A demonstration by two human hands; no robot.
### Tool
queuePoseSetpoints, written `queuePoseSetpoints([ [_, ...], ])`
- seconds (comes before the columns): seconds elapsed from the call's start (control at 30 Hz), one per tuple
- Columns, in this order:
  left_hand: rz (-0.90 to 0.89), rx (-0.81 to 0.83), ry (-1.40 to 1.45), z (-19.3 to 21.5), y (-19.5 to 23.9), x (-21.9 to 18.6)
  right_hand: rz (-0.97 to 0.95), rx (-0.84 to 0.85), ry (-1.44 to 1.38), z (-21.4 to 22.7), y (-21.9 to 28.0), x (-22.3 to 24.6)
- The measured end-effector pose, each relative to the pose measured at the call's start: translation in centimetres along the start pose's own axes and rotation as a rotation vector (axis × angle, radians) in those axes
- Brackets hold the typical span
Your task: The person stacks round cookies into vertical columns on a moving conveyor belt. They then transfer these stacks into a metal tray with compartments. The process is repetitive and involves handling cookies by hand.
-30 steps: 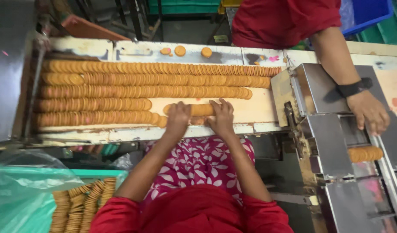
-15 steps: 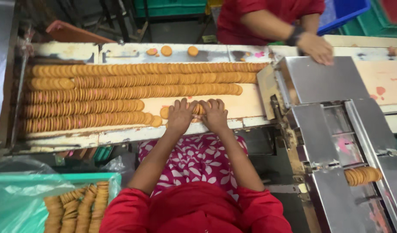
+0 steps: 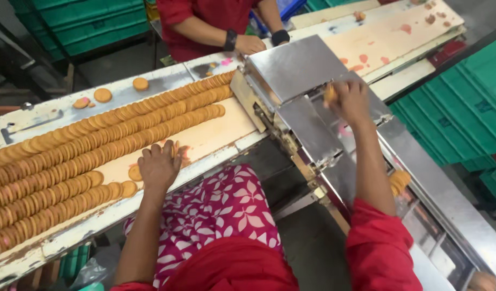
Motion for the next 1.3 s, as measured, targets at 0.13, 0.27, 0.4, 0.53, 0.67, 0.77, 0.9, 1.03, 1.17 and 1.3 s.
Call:
queuePoseSetpoints([
  [0.13, -0.029, -0.088, -0.014, -0.5, -0.5, -0.2, 0.009, 0.348, -0.082, -3.5, 3.6, -3.8],
  [0.27, -0.085, -0.204, 0.023, -0.1, -0.1, 0.0, -0.106, 0.524, -0.361, -2.9, 4.4, -4.8],
  [0.4, -0.101, -0.270, 0.036, 0.0, -0.6, -0.6, -0.394, 0.504, -0.584, 1.7, 3.2, -2.3],
  [0.53, -0.061, -0.238, 0.054, -0.3, -0.7, -0.7, -0.130, 0.267, -0.630, 2.2, 0.9, 8.2],
  [0.67, -0.096, -0.174, 0.059, -0.2, -2.0, -0.9, 0.195, 0.454, -0.629, -9.1, -0.1, 22.7],
  [0.77, -0.072, -0.087, 0.121, 0.1, -1.8, 0.0, 0.054, 0.662, -0.318, -19.9, -0.5, 27.2],
  [0.9, -0.061, -0.173, 0.200, 2.2, 0.5, 2.8, -0.250, 0.409, -0.467, -26.3, -0.4, 27.2],
  [1.03, -0.065, -0.061, 0.203, 3.3, 3.0, 4.7, -0.104, 0.263, -0.711, -25.1, 2.7, 31.4],
  [1.17, -0.085, -0.189, 0.143, 3.5, 3.3, 4.3, 0.124, 0.299, -0.493, -21.8, 3.7, 37.6],
  [1.3, -0.074, -0.213, 0.128, 3.2, 3.4, 4.0, 0.080, 0.196, -0.420, -19.9, 3.8, 40.1],
])
Point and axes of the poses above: each hand's wrist, its own y-axis away from the middle knuckle, its own z-axis out of the back of the hand, x = y × z, the point moved 5 cm from there along -y, towards the middle knuckle, and after that the axes turned 12 degrees about -z, right-handed, at the moved point
